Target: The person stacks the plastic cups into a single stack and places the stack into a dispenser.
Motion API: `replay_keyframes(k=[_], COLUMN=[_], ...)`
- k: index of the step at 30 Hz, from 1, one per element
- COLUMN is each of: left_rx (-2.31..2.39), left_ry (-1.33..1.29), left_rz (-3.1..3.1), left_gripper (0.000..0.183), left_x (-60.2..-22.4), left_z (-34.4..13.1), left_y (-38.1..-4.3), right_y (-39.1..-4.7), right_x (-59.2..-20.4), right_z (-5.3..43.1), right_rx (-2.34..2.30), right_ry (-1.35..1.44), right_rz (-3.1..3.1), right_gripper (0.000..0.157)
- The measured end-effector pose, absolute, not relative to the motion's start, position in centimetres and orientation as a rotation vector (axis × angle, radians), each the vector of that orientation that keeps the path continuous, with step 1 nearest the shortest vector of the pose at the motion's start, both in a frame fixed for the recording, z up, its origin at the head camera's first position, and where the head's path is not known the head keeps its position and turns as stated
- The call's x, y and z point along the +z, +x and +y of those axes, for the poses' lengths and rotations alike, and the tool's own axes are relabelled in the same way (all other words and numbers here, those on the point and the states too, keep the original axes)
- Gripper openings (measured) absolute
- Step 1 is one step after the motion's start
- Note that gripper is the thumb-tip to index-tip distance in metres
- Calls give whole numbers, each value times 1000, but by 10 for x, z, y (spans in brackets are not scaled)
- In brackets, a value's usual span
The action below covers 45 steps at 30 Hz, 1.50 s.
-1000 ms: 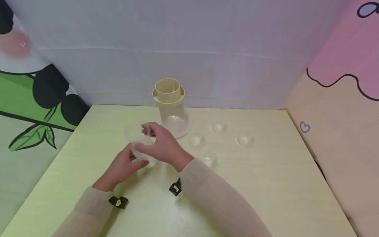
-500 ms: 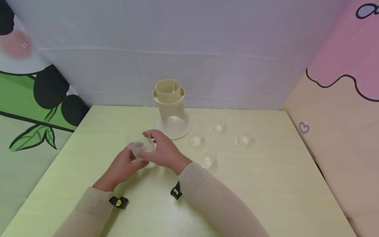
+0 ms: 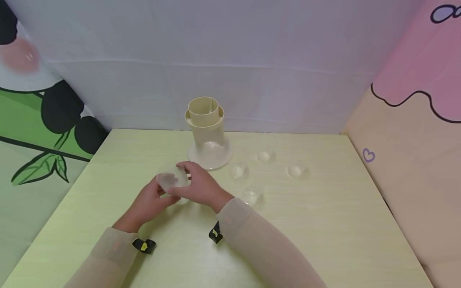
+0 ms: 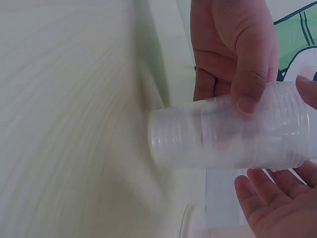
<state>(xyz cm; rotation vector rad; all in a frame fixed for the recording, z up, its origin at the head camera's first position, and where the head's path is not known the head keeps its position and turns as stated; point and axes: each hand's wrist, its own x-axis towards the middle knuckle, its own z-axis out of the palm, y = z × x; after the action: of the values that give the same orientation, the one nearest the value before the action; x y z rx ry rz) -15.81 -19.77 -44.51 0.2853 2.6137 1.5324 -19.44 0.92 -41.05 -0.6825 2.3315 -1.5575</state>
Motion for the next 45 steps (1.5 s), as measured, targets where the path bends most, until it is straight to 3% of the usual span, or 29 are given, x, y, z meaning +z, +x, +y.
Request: replay_keyframes(k=[7,17,36,45], left_rx=[1530,1533,1487,1485], left_ry=[289,238,173,190], left_rz=[2618,2618,2629,2640], left_gripper=[75,71,74,73], left_x=[-447,-448,-449,-447], left_z=[-198,-195,-197,-197], left_y=[-159,-157,-156,-155], right_y=[-194,-190,-171,-168], right_x=[-408,-403,-380,-393], right_z=[14,32,127,181], right_rx=[-1516,-1545,-1777,-1897], right_ry=[-693,-757,-586,-414], right_rz=[2350,2394,2506,2550], right_gripper=[84,87,81,77])
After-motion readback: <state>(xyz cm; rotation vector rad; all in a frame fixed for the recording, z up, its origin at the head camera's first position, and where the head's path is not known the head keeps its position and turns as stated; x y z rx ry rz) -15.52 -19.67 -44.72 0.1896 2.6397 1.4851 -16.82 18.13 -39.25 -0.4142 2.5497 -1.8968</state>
